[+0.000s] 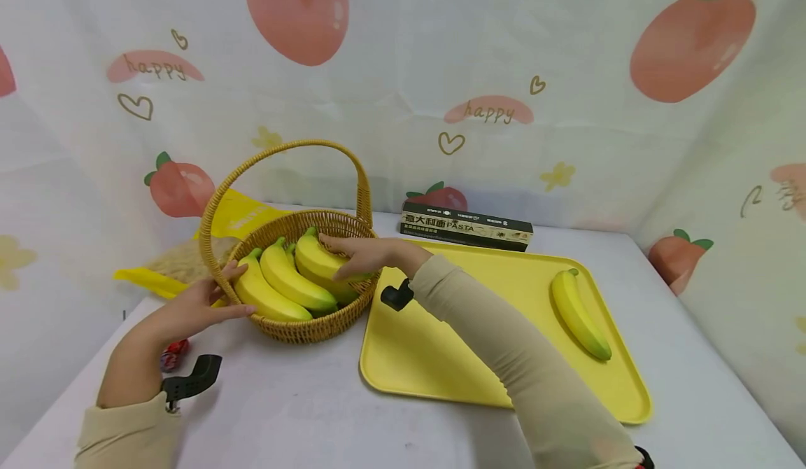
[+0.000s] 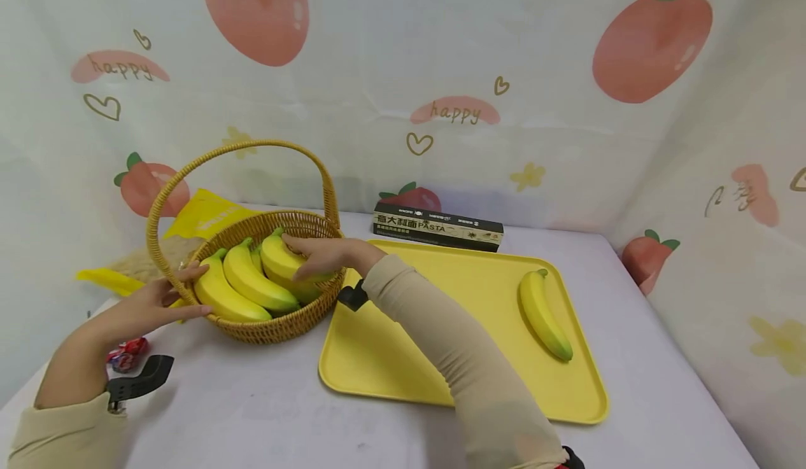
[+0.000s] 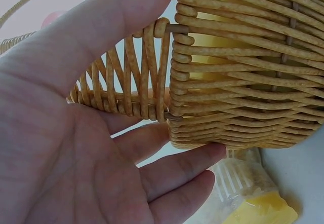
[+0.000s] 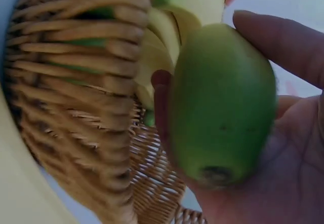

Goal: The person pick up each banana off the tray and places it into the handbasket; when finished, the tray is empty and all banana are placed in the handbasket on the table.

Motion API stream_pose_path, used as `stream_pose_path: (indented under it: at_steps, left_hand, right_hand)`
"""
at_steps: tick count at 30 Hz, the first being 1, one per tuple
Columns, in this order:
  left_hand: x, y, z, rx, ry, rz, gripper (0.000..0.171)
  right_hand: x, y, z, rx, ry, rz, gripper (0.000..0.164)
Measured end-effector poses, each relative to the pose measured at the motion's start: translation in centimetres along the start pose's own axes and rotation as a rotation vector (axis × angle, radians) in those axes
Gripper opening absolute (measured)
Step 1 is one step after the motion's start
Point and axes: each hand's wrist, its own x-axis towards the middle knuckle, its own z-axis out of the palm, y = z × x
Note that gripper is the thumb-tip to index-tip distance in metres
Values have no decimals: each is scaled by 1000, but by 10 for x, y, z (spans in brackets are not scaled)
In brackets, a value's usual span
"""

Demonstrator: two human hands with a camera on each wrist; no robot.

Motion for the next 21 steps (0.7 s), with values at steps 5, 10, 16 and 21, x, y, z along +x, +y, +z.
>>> stream_pose_path:
  at_steps: [5,10,16,21]
  left_hand:
    - [0,0,0,4,2,2,86]
    - [2,-1,0,-3,-3,5,87]
    - [1,0,-1,-19,-9,-14,88]
    - [-2,1,-2,-14,-7,-22,89]
  right_hand:
    - [15,-4,0,-24,-40,24,79]
    - [25,-11,1,-26,-77,98,73]
    - [33,-16,5,-43,-92,144,71]
    - [35,-19,10,-110,-78,158,73]
